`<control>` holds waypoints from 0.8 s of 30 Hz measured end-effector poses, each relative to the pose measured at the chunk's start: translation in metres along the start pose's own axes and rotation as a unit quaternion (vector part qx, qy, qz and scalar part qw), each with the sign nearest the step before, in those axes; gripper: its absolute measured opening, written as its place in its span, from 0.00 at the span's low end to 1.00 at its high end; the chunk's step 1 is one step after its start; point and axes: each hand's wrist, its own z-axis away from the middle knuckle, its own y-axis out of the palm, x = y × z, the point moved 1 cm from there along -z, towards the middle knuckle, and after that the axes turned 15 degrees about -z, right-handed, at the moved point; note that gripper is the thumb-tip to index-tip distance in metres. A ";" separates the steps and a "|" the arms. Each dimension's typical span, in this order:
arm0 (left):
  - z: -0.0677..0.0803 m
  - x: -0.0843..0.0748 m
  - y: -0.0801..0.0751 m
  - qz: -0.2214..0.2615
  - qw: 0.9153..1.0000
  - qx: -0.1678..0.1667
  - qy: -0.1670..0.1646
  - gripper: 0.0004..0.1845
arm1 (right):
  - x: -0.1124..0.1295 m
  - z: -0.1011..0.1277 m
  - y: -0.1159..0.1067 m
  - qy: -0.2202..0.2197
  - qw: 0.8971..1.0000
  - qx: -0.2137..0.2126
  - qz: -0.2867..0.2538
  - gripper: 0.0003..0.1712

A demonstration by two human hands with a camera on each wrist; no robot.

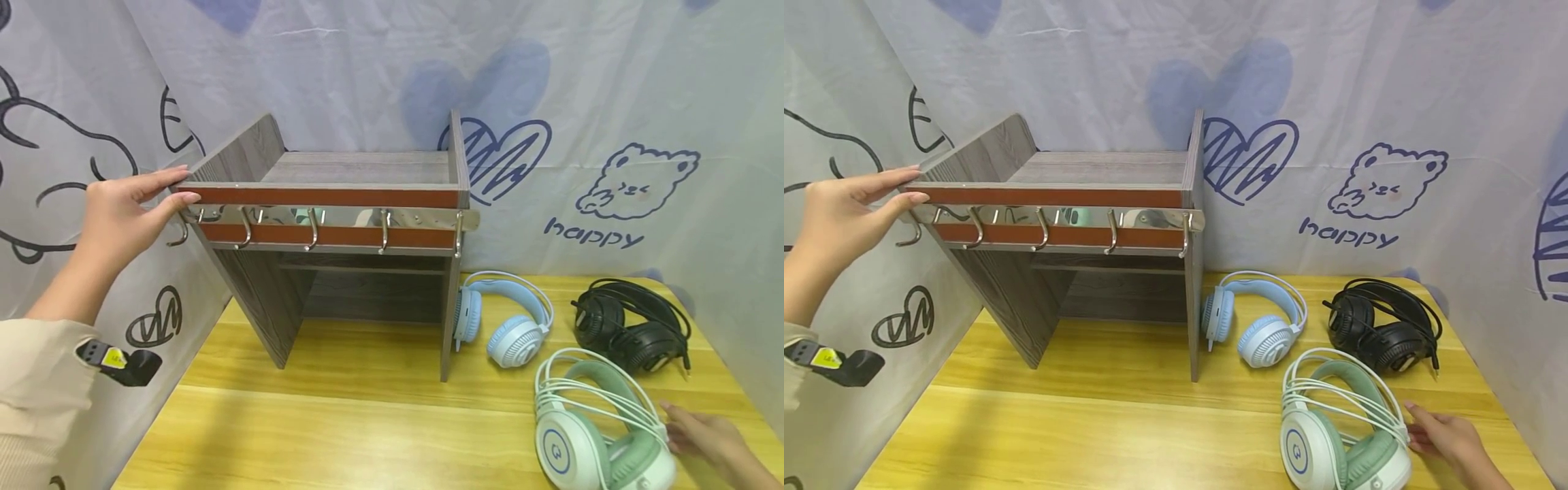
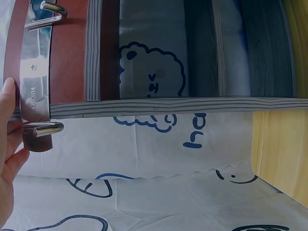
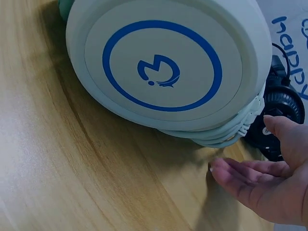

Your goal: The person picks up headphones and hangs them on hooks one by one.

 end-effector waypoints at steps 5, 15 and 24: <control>-0.002 0.000 -0.001 0.019 1.000 0.010 -0.005 0.17 | -0.006 -0.005 0.000 0.029 0.999 0.010 -0.033 0.46; -0.001 0.004 -0.003 0.006 0.999 0.031 -0.003 0.18 | -0.012 -0.006 0.006 0.039 0.996 0.006 -0.081 0.21; 0.000 0.004 -0.005 0.014 0.999 0.031 -0.005 0.18 | -0.012 -0.003 0.009 0.083 0.992 0.025 -0.093 0.30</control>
